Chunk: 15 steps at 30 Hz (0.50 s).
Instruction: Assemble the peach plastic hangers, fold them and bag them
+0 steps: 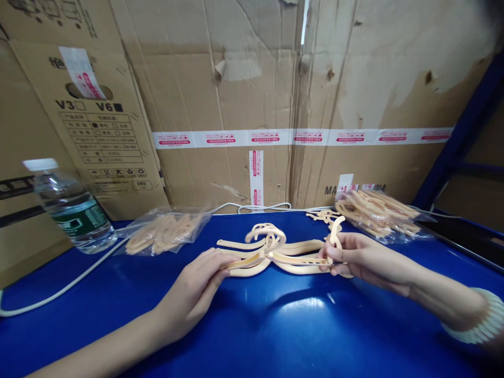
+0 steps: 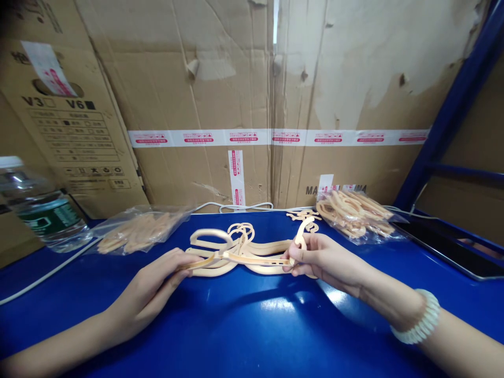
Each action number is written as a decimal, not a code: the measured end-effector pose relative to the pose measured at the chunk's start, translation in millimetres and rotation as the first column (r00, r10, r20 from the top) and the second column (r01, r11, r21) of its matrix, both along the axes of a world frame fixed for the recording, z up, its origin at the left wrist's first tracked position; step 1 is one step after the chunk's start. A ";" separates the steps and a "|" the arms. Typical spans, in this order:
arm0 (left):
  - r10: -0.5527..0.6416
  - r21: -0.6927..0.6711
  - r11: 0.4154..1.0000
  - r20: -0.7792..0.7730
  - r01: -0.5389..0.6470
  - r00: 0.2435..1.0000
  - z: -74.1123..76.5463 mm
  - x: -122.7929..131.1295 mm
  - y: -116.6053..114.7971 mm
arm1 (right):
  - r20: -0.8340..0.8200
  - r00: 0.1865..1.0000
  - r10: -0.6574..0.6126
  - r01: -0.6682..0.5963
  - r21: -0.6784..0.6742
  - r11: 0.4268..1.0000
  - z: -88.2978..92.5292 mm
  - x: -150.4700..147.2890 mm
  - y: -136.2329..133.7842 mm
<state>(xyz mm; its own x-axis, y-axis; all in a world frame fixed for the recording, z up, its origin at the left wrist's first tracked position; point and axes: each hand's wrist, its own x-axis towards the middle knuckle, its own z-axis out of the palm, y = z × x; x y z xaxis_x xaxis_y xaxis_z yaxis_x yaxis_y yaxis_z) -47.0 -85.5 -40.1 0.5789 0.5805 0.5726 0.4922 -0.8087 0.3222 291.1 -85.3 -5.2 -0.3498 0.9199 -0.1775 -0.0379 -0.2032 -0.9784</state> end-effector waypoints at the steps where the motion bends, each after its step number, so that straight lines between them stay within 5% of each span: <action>1: -0.005 0.008 1.000 0.000 0.005 1.000 0.2 0.2 -0.3 | -0.001 1.000 -0.012 0.012 0.013 1.000 -0.5 -0.7 -0.3; 15: 0.004 -0.062 0.998 -0.025 -0.005 1.000 1.5 0.6 -1.5 | 0.173 0.959 -0.223 0.156 0.335 0.929 -5.9 -4.4 -1.5</action>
